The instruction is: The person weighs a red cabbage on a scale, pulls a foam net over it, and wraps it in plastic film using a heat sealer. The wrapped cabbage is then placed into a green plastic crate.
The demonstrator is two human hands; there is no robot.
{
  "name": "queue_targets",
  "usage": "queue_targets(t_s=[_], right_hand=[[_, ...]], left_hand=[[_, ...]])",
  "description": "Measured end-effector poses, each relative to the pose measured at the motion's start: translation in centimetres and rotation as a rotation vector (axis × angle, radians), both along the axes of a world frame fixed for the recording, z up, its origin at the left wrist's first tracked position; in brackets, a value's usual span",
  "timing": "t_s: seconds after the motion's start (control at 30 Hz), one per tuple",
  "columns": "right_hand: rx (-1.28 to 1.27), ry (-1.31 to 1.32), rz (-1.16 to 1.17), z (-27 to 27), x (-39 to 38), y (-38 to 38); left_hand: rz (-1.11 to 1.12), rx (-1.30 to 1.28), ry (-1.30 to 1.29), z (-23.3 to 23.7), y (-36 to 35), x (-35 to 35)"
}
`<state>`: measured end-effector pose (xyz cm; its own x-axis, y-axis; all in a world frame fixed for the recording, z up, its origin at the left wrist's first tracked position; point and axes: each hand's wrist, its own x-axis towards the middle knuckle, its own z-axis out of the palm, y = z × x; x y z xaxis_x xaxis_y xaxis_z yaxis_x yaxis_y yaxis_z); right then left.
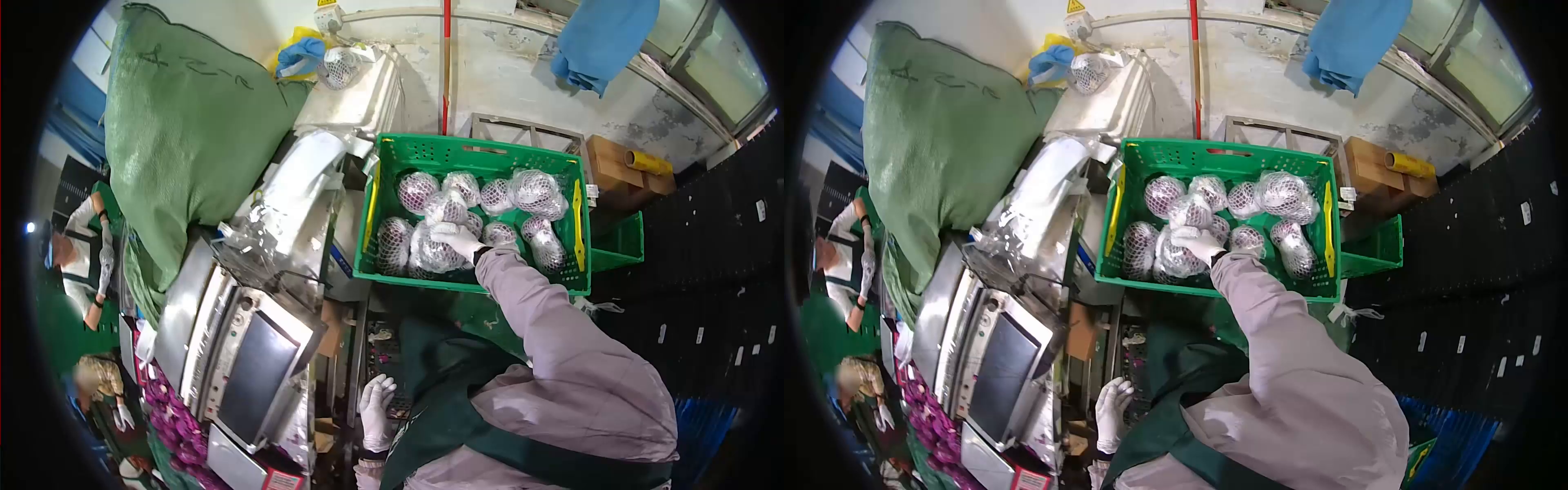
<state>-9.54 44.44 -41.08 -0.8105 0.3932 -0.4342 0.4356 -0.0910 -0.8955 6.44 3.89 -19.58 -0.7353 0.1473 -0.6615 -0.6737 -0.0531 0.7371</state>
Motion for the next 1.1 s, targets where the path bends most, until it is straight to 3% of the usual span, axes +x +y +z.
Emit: queue_targets(t_s=[0.03,0.07,0.1,0.17,0.2,0.27,0.3,0.33,0.4,0.43,0.5,0.57,0.7,0.8,0.9,0.97,1.0,1.03,1.1], right_hand=[[-0.065,0.007,0.043,1.2,0.7,0.0],[-0.283,0.12,0.074,7.8,2.4,-0.5],[-0.33,0.228,0.142,6.2,2.9,0.6],[-0.446,0.192,0.128,7.5,5.2,2.9],[-0.83,0.078,0.157,10.1,7.1,4.3],[-0.867,0.111,0.305,9.3,10.1,8.6],[-0.97,-0.042,0.255,11.2,12.2,10.5],[-0.775,-0.065,0.246,13.0,13.9,11.8],[-0.267,-0.009,0.484,10.6,16.1,15.5],[0.176,-0.253,0.403,12.0,17.3,15.9],[0.476,-0.211,0.37,10.3,18.9,17.7],[0.44,0.015,0.037,10.0,20.4,18.0],[0.407,0.085,-0.191,12.2,23.6,20.5],[0.621,0.078,-0.373,14.0,25.3,22.0],[0.771,0.032,-0.467,9.7,26.7,23.9],[0.133,0.047,-0.64,7.5,26.0,23.7],[0.055,0.115,-0.648,4.2,26.1,24.0],[0.167,-0.076,-0.541,6.8,24.9,23.4],[0.052,-0.277,-0.646,8.6,22.6,22.6]], left_hand=[[0.026,0.0,-0.037,-0.5,1.0,1.5],[0.035,-0.006,-0.049,-0.7,1.9,2.7],[0.052,0.039,-0.09,-0.6,2.8,3.7],[0.082,0.078,-0.119,-0.1,4.5,5.3],[0.082,0.077,-0.11,0.3,5.0,5.8],[0.091,0.054,-0.08,1.3,5.9,6.4],[0.102,0.048,-0.075,1.5,6.3,6.6],[0.117,0.01,-0.068,1.6,6.8,6.6],[0.134,-0.026,-0.069,1.4,8.0,6.2],[0.133,-0.036,-0.063,1.1,9.0,5.5],[0.061,-0.096,-0.03,0.5,11.4,3.8],[-0.041,-0.174,0.02,0.8,15.0,0.8],[-0.253,-0.128,0.18,-1.5,23.3,-7.4],[-0.393,-0.389,0.684,-3.7,28.3,-14.0],[-0.351,-0.844,1.171,-5.1,29.6,-21.8],[-0.218,-1.165,1.195,-7.2,28.2,-26.9],[-0.212,-1.214,1.056,-8.9,27.6,-29.1],[-0.21,-1.26,0.921,-10.1,27.0,-31.0],[-0.34,-0.929,0.518,-10.5,26.4,-34.2]])
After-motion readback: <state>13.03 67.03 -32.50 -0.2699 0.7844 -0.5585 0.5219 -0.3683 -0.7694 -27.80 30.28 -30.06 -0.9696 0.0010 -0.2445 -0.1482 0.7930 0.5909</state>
